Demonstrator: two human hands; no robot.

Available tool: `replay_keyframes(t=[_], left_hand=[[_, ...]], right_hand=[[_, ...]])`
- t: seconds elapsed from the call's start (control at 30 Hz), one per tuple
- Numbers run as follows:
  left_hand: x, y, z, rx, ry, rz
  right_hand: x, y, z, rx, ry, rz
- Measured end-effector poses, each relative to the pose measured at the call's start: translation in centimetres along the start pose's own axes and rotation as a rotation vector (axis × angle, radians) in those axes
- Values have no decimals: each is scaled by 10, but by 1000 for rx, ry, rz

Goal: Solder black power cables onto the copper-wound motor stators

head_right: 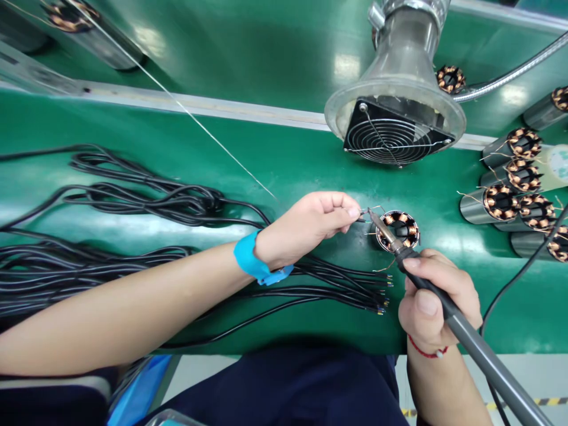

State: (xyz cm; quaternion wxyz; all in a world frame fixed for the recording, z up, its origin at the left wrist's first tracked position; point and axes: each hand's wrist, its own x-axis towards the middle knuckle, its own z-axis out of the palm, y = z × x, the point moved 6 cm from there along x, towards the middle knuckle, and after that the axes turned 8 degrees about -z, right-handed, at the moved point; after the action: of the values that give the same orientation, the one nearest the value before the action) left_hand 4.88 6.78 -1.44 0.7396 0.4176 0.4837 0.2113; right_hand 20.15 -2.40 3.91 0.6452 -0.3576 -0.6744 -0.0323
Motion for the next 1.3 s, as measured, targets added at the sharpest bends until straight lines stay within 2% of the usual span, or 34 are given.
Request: replay_keyframes(t=[0.13, 0.5, 0.7, 0.9, 1.0, 1.1, 1.3], left_hand=[[0, 1, 0, 3, 4, 7], [0, 4, 0, -7, 8, 31], [1, 6, 0, 7, 16, 80], [3, 4, -1, 27, 21, 96], [3, 5, -1, 18, 21, 110], [4, 5, 0, 6, 23, 123], [5, 5, 0, -1, 21, 159]], right_hand=[[0, 0, -2, 13, 32, -9], [-1, -1, -3, -19, 5, -27], [-4, 2, 2, -74, -74, 79], [-9, 4, 12, -109, 9, 165], [-11, 7, 18, -180, -88, 208], [-17, 14, 25, -136, -203, 282], [-25, 22, 31, -131, -331, 360]])
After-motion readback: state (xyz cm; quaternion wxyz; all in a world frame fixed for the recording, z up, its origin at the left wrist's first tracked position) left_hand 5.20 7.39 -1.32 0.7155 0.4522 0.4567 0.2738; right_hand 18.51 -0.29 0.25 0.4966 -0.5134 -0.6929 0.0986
